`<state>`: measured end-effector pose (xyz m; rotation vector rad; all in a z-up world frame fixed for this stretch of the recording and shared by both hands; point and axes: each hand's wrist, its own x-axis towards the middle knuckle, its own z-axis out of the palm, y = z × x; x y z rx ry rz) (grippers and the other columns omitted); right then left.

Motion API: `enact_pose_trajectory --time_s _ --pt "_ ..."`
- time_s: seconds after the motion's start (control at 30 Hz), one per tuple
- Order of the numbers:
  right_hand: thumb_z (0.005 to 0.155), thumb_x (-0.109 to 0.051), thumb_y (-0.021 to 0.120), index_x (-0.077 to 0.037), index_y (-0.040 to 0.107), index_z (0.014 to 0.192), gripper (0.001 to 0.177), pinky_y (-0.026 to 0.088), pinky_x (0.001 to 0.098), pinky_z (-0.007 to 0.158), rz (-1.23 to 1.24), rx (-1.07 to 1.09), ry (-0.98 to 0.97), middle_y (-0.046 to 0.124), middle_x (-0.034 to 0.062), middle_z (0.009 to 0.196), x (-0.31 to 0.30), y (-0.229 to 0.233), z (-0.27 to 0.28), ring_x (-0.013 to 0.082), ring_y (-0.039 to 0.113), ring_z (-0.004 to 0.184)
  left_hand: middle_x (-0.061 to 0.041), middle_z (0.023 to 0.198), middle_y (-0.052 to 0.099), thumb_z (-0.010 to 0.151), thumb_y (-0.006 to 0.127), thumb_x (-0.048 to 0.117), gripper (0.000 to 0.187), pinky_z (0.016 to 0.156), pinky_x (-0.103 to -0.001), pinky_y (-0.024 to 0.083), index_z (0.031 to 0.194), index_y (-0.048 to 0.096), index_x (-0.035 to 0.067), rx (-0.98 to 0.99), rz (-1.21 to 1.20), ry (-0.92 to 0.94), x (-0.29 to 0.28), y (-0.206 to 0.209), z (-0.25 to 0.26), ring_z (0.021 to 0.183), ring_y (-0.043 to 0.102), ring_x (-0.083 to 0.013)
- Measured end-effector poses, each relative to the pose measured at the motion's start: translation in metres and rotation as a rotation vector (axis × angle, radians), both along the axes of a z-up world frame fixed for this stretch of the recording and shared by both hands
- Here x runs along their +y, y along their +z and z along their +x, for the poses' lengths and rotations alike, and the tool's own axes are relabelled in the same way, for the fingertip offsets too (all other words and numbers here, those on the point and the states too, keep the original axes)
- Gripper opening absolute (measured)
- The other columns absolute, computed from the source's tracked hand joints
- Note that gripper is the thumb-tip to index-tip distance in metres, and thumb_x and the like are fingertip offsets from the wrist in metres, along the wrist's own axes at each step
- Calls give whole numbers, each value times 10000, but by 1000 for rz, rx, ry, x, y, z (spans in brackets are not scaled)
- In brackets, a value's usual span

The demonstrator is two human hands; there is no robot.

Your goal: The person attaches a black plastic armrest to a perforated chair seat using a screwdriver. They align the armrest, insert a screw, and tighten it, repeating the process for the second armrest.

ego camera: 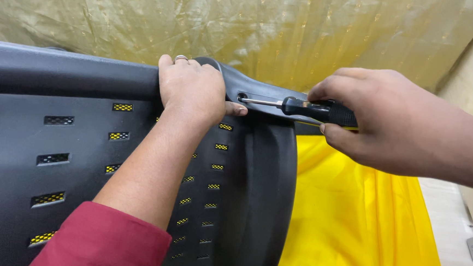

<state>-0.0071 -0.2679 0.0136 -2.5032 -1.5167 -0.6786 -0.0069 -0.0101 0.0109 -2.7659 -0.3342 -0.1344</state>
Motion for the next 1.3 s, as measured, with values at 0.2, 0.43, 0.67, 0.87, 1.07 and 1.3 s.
enact_pose_trajectory --time_s 0.2,0.43,0.67,0.87,1.07,1.3 --pt "858 -308 711 -153 636 1313 487 547 465 746 -196 161 -191 660 93 1147 7 4 -6 354 670 895 -93 1206 699 640 716 884 882 972 -402 338 1100 751 133 1 -13 -1 1 0 0 1219 572 -247" --pt "891 -265 683 -57 683 1186 361 538 458 846 11 293 -182 706 159 1043 24 -12 -3 375 672 996 -88 1152 724 644 717 879 851 950 -397 343 1054 773 135 -20 -12 16 10 -9 7 1181 599 -245" --pt "986 -201 678 32 722 1119 272 427 366 560 563 1187 -315 637 142 874 43 -32 10 208 509 650 -90 1105 736 608 730 894 860 908 -400 351 1021 776 142 -55 23 38 21 -17 15 1134 612 -250" --pt "986 -208 595 -7 579 1135 250 275 169 408 969 1928 -336 622 61 935 38 -30 25 25 387 559 -73 1065 748 627 729 882 808 907 -400 355 979 784 157 -48 13 51 25 -17 14 1108 626 -249" --pt "914 -83 657 4 604 1265 366 454 263 501 808 1640 -255 649 111 903 37 -7 6 112 590 669 -84 1069 732 636 726 884 824 917 -417 363 991 771 142 -79 6 -5 22 -13 10 1111 620 -256" --pt "917 -270 712 -238 705 1300 385 564 345 677 -53 661 -674 744 96 863 34 30 -30 236 683 719 -96 1132 760 721 802 692 637 923 -443 517 1076 786 163 80 -13 46 27 28 -11 1126 693 -311"
